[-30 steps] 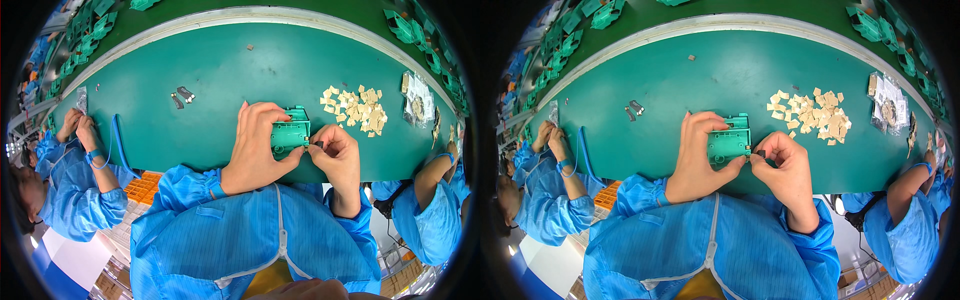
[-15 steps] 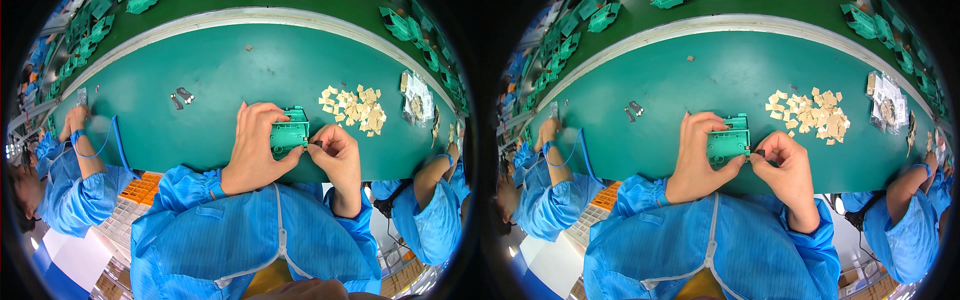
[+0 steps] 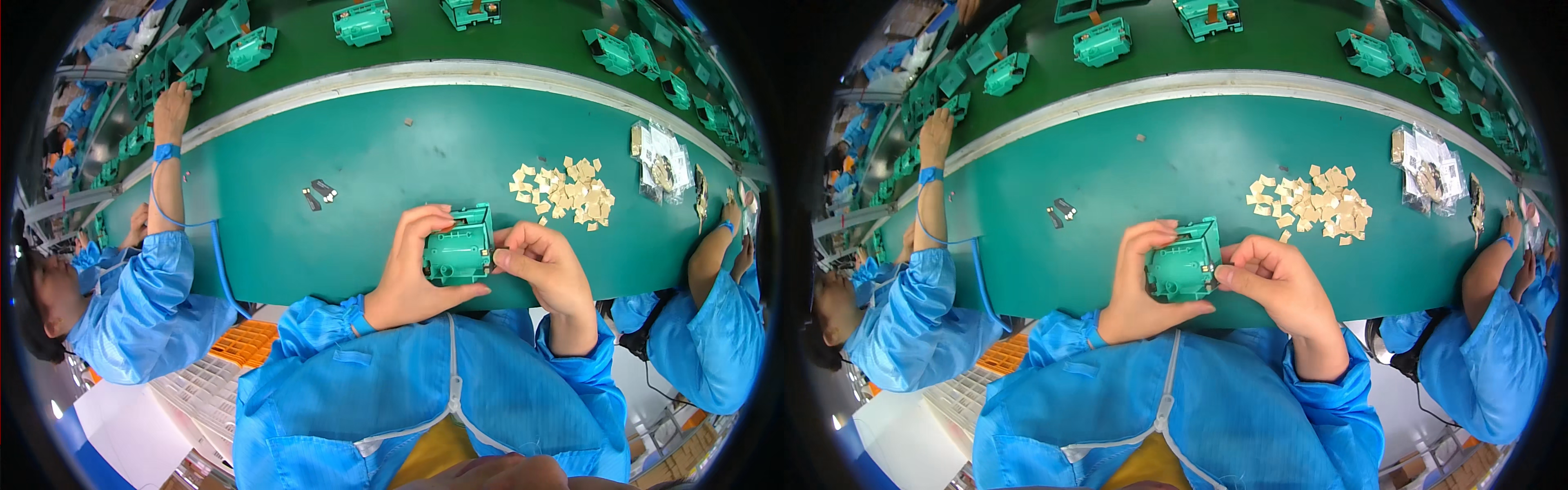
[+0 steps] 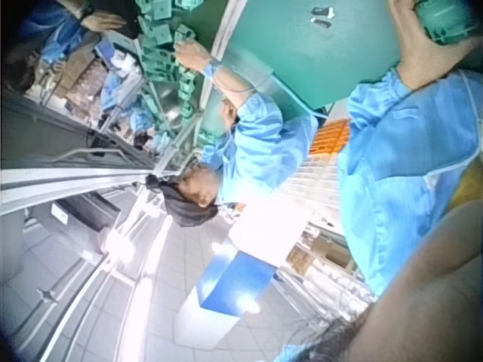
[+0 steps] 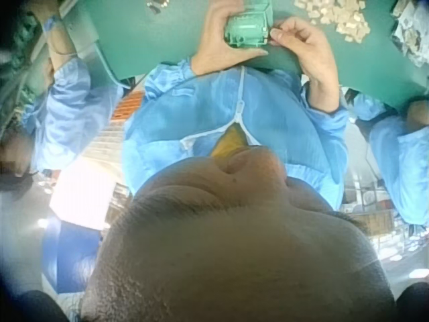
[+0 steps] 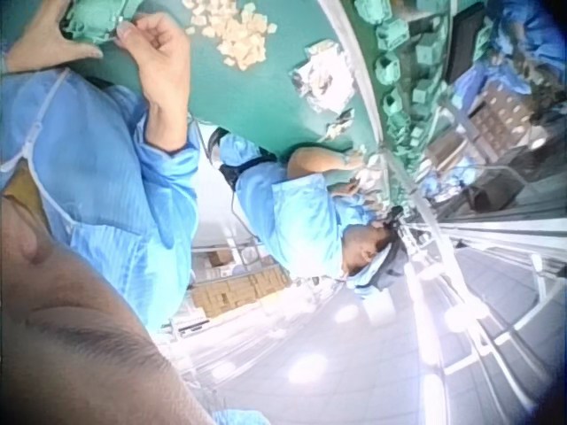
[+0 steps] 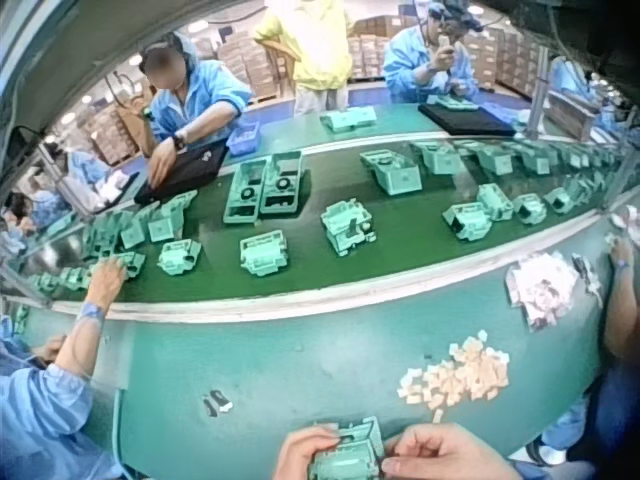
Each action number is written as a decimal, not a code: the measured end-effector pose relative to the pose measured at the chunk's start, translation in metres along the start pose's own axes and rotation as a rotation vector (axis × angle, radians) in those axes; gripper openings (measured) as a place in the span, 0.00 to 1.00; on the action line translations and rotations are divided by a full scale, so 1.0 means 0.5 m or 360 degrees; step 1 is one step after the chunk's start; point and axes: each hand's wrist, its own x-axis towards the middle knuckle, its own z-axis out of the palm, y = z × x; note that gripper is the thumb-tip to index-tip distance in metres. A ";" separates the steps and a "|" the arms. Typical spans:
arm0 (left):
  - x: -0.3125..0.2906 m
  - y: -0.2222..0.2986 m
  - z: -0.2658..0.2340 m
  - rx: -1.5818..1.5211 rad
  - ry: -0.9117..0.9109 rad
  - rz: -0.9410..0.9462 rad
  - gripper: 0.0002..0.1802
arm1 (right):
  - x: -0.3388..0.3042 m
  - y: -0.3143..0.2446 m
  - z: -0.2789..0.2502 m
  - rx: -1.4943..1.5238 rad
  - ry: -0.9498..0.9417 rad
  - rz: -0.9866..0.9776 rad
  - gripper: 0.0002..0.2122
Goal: The person assembles small electronic components and circuit boards into a green plastic housing by hand.
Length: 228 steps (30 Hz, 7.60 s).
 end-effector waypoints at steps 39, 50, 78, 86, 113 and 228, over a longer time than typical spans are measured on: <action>0.006 0.034 -0.045 -0.0733 -0.0378 -0.0528 0.38 | -0.040 -0.043 0.116 -0.1137 0.0266 -0.0525 0.05; 0.004 0.036 -0.042 -0.0796 -0.0364 -0.0571 0.38 | -0.037 -0.047 0.122 -0.1208 0.0269 -0.0550 0.06; 0.011 0.040 -0.041 -0.0883 -0.0343 -0.0665 0.40 | -0.031 -0.065 0.123 -0.1125 0.0261 -0.0352 0.05; 0.016 0.038 -0.050 -0.0933 -0.0320 -0.0666 0.39 | -0.004 -0.056 0.111 -0.0518 0.0292 -0.0229 0.15; 0.074 0.056 -0.156 0.0614 0.0517 0.0049 0.36 | 0.168 -0.104 0.167 0.0393 0.0012 -0.0294 0.25; 0.260 0.038 0.233 0.0710 -0.0350 0.0440 0.06 | -0.063 -0.049 -0.199 0.0050 0.0727 -0.0797 0.05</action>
